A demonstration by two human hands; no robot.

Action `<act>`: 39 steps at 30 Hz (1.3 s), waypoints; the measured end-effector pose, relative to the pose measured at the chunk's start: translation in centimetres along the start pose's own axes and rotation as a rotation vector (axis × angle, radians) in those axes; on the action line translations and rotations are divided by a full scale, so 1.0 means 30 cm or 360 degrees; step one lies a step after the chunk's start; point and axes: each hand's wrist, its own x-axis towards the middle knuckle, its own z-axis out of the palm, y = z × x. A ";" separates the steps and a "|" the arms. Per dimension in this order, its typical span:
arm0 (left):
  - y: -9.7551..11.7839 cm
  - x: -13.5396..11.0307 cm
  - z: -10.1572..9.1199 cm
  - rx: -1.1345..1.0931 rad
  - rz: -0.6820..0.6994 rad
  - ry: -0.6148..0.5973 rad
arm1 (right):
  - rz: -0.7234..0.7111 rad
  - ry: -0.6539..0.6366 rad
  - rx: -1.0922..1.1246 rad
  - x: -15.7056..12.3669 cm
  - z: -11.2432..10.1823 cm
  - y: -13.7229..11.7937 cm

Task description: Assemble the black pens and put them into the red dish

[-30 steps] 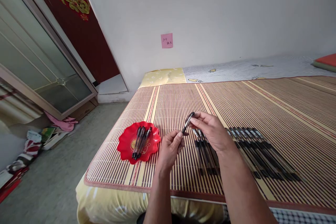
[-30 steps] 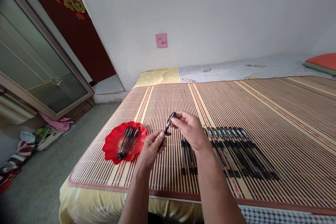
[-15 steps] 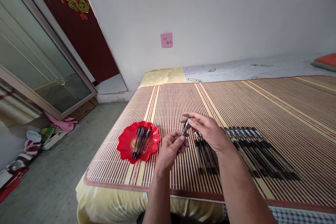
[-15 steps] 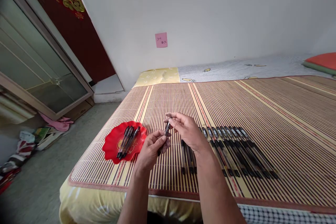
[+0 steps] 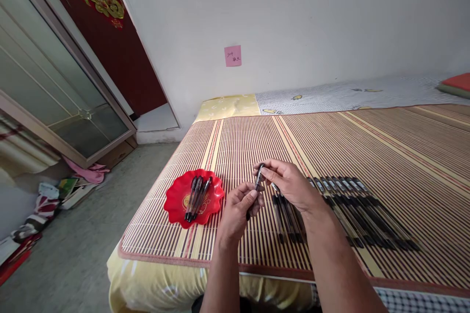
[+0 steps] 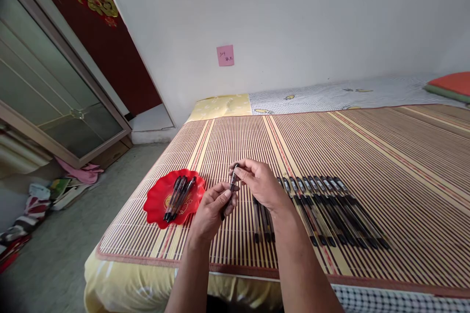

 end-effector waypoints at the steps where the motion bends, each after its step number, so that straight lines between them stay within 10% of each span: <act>1: -0.002 0.000 0.002 0.0007 -0.0001 0.0009 | -0.0005 0.0001 -0.0006 0.001 0.001 0.001; 8: 0.052 -0.008 -0.013 0.0437 0.0075 0.0272 | 0.0086 0.0114 -0.0057 0.007 0.005 0.032; 17: 0.192 -0.077 -0.219 0.2346 0.0112 0.1629 | 0.0208 0.0247 -0.0255 -0.002 -0.037 0.029; 39: 0.167 -0.065 -0.231 0.2619 -0.0453 0.1413 | 0.0043 0.0418 -0.0209 -0.014 -0.069 0.008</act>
